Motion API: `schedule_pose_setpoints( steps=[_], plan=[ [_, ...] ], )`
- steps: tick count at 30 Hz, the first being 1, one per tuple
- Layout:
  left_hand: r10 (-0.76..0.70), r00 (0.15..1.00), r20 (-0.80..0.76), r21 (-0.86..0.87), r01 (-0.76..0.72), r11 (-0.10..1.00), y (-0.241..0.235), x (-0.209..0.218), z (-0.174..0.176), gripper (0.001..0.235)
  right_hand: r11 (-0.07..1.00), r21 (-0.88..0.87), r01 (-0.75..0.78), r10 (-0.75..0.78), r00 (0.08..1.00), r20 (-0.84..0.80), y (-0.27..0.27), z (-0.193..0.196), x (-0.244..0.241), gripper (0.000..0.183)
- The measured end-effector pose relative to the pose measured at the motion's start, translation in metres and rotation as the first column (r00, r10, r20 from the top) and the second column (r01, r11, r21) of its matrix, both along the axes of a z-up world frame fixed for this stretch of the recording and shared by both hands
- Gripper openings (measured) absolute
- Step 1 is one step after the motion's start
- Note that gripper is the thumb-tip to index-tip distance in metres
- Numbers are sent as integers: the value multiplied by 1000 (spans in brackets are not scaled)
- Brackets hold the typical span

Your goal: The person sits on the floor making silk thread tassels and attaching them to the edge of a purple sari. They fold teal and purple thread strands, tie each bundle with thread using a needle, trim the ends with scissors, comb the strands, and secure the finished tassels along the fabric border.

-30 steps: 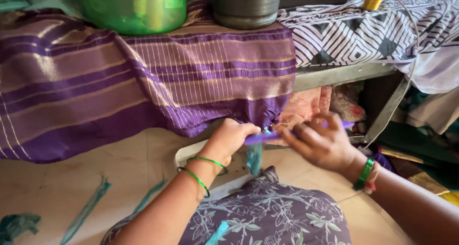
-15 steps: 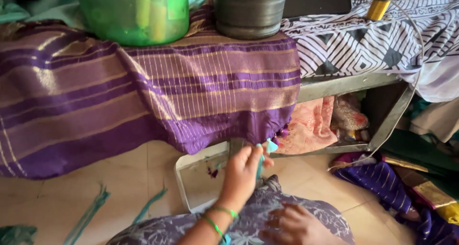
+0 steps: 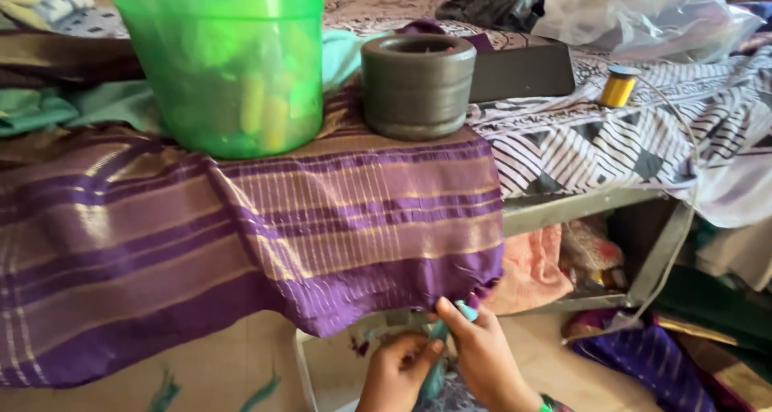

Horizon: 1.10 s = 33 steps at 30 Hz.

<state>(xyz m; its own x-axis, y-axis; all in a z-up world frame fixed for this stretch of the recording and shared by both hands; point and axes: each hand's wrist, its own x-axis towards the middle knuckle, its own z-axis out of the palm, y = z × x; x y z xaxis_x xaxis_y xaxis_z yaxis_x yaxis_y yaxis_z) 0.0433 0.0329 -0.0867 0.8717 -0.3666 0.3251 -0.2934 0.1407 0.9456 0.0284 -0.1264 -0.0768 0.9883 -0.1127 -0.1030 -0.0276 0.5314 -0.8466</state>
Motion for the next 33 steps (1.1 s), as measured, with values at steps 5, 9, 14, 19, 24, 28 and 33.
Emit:
schedule_pose_setpoints(
  steps=[5,9,14,19,24,28,33],
  plan=[
    [160,983,86,-12,-159,987,4,9,36,25,861,-424,282,-142,932,332,7,-44,1,25],
    [-74,969,-237,-86,55,995,-11,16,25,30,815,-450,366,-92,847,523,0,-62,-5,31],
    [183,931,-317,-67,-215,974,-20,5,24,18,984,-166,58,-66,997,-43,-4,1,-5,42],
    [289,956,41,-29,-288,957,-18,4,3,23,1000,5,5,-5,999,46,7,18,0,27],
    [366,905,218,-13,-372,928,2,6,46,36,921,-301,247,-220,968,120,-14,-76,24,27],
    [120,992,-42,111,-115,987,-9,27,20,29,992,10,127,-127,991,29,-22,-120,31,25],
    [-174,917,-358,39,201,979,-35,71,-74,23,947,-220,233,-180,955,236,-64,-237,68,25]
  ],
)
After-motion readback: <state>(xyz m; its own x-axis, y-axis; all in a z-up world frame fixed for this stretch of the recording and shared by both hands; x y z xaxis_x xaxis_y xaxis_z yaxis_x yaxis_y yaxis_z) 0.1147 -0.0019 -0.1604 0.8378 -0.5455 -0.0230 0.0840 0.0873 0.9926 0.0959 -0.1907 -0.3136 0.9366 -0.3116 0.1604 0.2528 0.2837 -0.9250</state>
